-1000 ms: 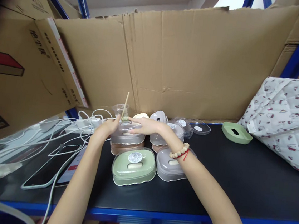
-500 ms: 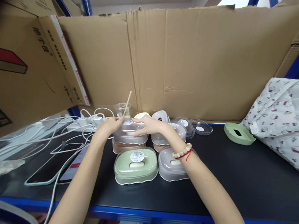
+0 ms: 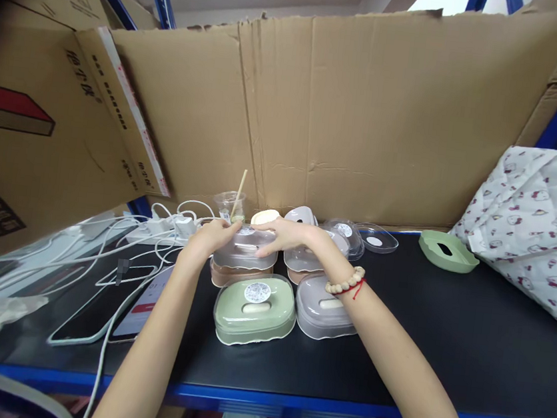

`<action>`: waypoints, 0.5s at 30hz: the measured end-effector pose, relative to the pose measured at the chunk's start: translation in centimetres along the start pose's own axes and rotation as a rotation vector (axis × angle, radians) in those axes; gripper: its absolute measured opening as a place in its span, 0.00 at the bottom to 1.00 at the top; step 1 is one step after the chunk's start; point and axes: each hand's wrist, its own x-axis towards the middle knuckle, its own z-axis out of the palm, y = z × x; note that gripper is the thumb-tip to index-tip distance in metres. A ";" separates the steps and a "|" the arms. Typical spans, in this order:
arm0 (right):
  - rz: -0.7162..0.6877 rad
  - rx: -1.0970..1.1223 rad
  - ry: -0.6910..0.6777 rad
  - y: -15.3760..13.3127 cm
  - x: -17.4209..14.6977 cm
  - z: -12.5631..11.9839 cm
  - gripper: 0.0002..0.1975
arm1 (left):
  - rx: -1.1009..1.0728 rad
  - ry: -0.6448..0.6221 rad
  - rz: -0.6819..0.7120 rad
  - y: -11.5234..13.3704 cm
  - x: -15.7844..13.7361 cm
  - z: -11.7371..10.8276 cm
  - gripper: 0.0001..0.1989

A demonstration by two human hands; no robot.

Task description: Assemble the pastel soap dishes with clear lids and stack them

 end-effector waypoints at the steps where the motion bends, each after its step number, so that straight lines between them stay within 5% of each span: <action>1: -0.002 -0.009 -0.004 -0.1 0.0 0.0 0.36 | -0.003 -0.007 0.007 0.0 0.0 0.0 0.27; 15: -0.003 -0.022 -0.012 -0.6 0.0 -0.1 0.34 | -0.120 0.045 0.093 -1.4 0.7 -0.2 0.15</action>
